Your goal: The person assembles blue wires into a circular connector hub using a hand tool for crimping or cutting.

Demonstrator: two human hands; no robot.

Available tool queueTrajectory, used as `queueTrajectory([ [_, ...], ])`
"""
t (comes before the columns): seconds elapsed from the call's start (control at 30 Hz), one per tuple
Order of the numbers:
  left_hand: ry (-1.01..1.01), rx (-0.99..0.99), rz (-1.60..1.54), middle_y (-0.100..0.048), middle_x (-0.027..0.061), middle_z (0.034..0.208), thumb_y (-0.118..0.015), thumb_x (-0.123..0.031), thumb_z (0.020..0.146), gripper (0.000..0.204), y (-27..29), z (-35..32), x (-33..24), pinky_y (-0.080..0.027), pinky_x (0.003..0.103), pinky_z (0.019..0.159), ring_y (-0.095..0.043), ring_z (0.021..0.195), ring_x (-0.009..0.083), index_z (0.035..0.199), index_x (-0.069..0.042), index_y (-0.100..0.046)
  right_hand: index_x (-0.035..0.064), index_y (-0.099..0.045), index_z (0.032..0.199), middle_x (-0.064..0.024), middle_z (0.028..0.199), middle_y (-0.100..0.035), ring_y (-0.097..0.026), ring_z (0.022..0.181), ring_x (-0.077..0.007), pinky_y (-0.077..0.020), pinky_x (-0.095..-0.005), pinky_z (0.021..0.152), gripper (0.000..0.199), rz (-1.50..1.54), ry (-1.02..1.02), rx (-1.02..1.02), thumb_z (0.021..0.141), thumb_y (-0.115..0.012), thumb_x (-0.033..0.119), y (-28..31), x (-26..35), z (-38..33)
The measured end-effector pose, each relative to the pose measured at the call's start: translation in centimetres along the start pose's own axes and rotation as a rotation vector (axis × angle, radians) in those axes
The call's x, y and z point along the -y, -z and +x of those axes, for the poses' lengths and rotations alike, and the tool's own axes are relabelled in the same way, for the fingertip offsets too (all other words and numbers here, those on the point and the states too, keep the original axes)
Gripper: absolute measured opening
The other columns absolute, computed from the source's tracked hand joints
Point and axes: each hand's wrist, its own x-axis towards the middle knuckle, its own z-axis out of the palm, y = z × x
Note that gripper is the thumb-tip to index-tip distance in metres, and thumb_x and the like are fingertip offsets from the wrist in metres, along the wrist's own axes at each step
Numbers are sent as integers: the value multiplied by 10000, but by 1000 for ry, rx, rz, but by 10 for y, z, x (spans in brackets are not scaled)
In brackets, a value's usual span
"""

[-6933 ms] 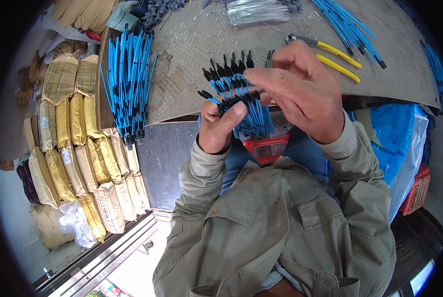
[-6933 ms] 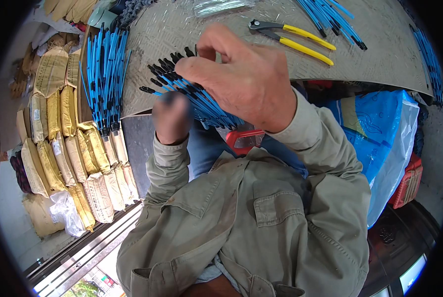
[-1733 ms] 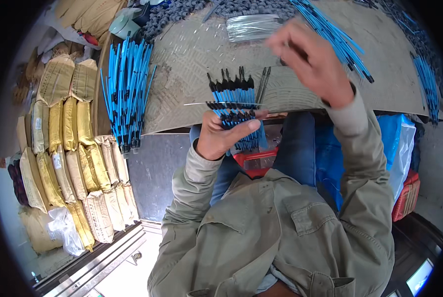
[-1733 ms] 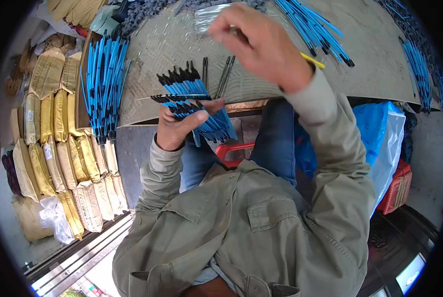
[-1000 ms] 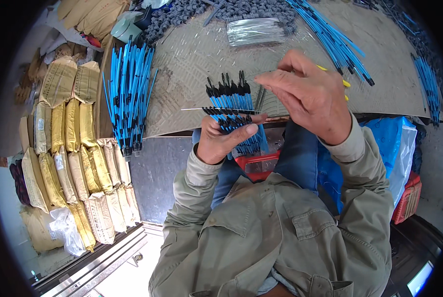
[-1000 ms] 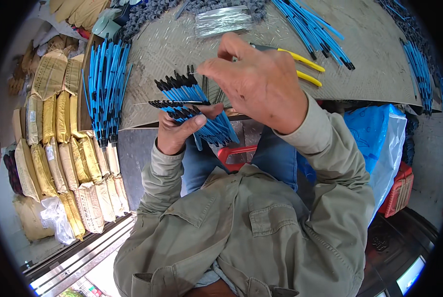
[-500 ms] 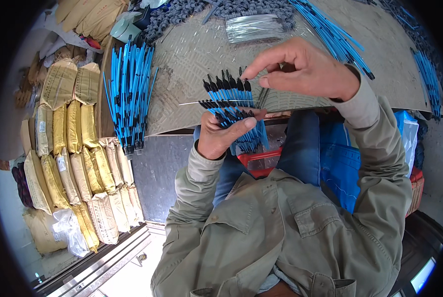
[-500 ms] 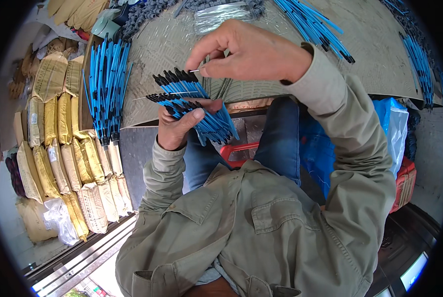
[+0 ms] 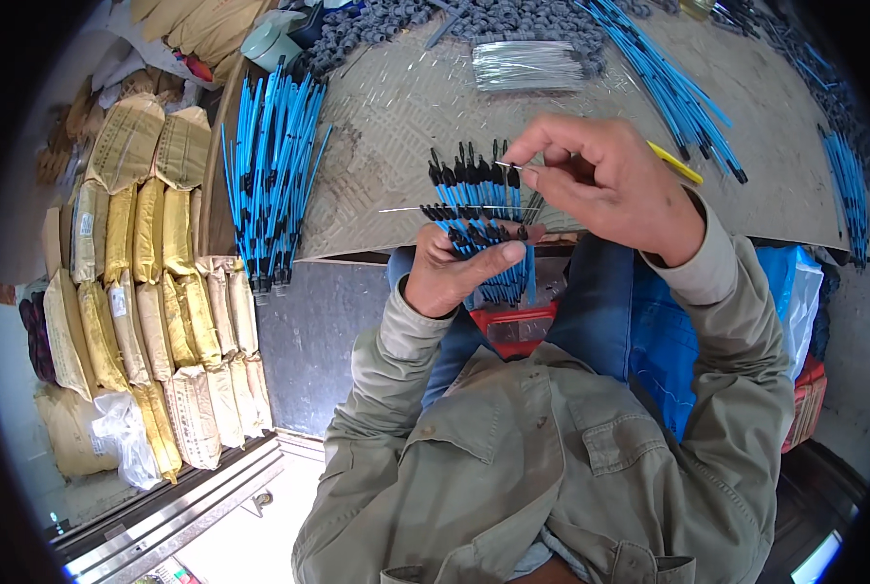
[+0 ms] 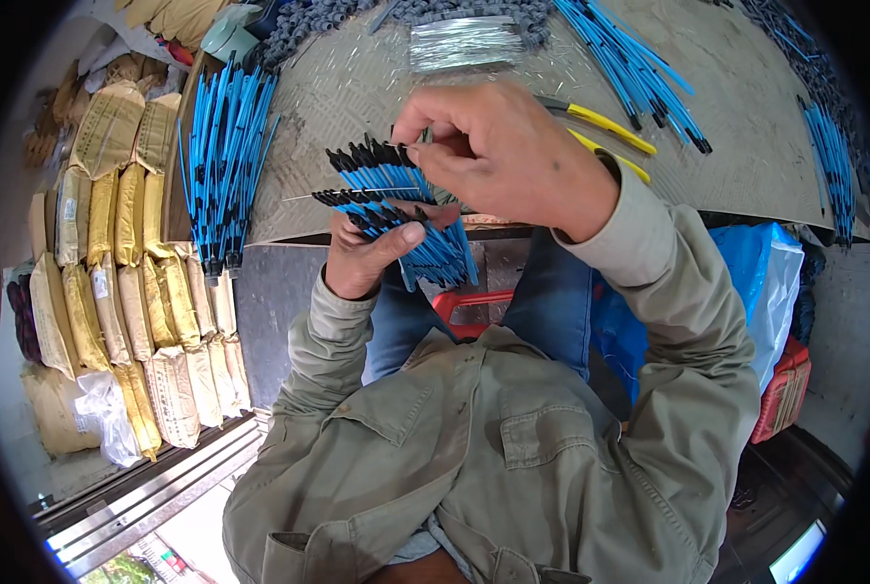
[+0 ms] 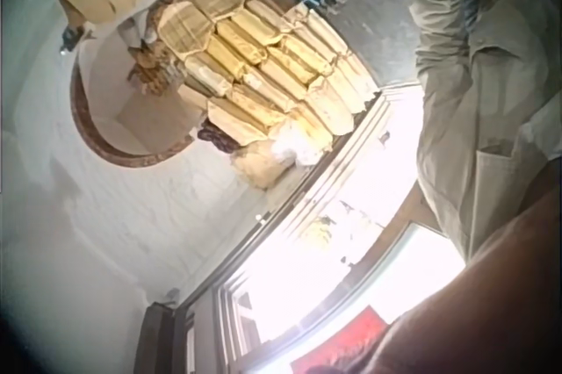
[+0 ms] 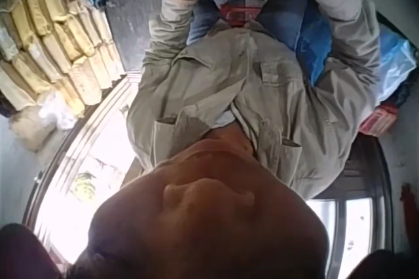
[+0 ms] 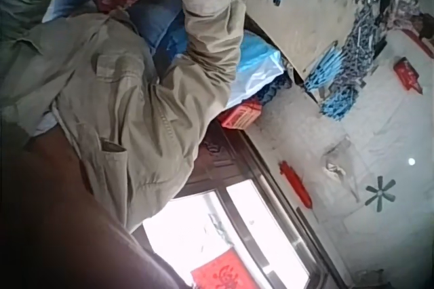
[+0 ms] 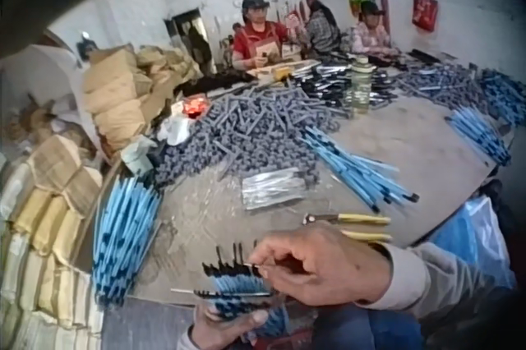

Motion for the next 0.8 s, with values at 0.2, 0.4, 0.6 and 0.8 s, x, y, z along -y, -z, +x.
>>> queueTrajectory([
  [0.2, 18, 43, 103, -647, 124, 972, -640, -16, 803, 236, 1, 2, -2, -488, 303, 809, -612, 915, 174, 1021, 44, -571, -2, -557, 872, 29, 578, -472, -402, 524, -37, -323, -209, 479, 54, -157, 97, -4, 820, -558, 11, 6, 1, 3],
  [0.4, 19, 59, 120, -645, 130, 984, -627, -15, 811, 292, 3, 0, -3, -482, 306, 825, -608, 938, 181, 1085, 38, -542, 0, -560, 845, 2, 631, -477, -402, 546, -37, -323, -209, 485, 36, -38, 68, -107, 813, -575, 10, -12, -7, 3],
  [0.6, 23, 61, 94, -642, 135, 995, -629, -6, 806, 311, 3, 1, -5, -480, 311, 834, -608, 940, 184, 1101, 29, -535, 16, -575, 862, -26, 715, -483, -427, 595, -45, -332, -213, 498, 71, 52, 134, -153, 796, -599, 9, -16, -14, 2],
  [0.8, -24, -37, 114, -654, 137, 877, -656, -83, 769, 244, -4, -3, -2, -491, 322, 766, -618, 843, 199, 969, 52, -618, 20, -574, 902, -30, 691, -473, -449, 583, -78, -345, -231, 502, 123, -45, 120, -142, 784, -605, 7, -15, -6, 1],
])
